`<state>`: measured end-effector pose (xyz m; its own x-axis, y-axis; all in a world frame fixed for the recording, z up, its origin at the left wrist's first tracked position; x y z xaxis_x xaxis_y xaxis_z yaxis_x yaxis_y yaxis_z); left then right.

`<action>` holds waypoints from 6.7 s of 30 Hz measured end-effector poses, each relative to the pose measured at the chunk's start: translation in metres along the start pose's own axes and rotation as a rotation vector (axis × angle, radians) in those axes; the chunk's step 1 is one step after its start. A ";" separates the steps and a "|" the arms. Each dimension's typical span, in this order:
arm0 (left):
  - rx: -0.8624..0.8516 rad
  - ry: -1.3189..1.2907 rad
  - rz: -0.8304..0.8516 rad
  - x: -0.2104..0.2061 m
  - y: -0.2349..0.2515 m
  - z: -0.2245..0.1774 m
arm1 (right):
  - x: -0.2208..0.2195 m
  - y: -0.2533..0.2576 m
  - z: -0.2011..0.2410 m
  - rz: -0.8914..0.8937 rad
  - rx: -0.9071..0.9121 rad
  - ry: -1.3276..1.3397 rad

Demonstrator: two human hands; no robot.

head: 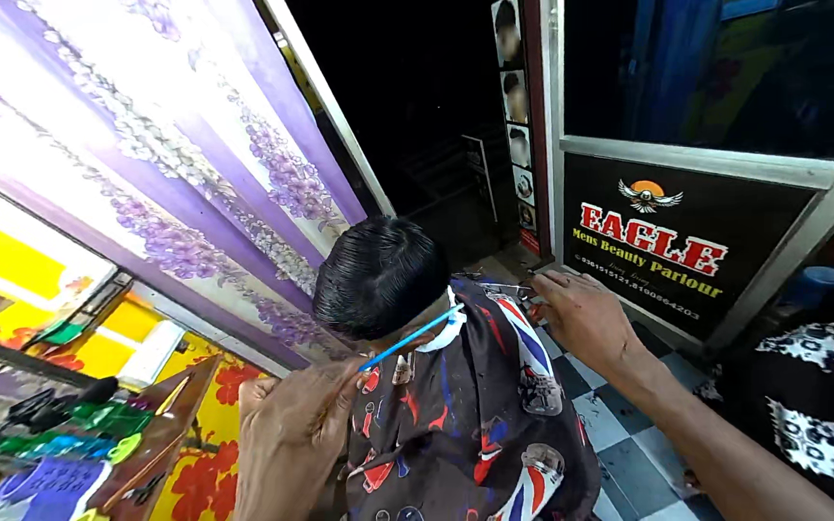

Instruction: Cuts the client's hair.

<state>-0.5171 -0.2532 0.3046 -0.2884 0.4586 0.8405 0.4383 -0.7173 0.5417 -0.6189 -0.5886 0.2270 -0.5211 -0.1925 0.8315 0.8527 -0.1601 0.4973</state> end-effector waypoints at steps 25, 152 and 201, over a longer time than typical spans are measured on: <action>-0.119 0.218 -0.272 0.016 0.026 -0.008 | 0.010 0.062 0.035 -0.032 0.289 -0.219; -0.220 -0.391 -0.151 -0.005 0.052 0.086 | -0.021 0.047 0.077 -0.018 -0.131 1.162; -0.459 0.034 -0.401 -0.041 0.002 0.074 | -0.020 0.040 0.073 0.004 -0.100 1.082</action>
<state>-0.4418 -0.2345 0.2713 -0.3854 0.7281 0.5669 -0.1193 -0.6485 0.7518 -0.5717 -0.5210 0.2488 -0.3169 -0.9366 0.1495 0.8730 -0.2265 0.4319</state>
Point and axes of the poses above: each hand's wrist, its own y-axis towards the middle knuckle, its own x-axis out of the back of the hand, z = x × y, the point moved 2 cm from there along y, towards the middle knuckle, and after that the axes turned 11 degrees about z, right-handed, at the moved point
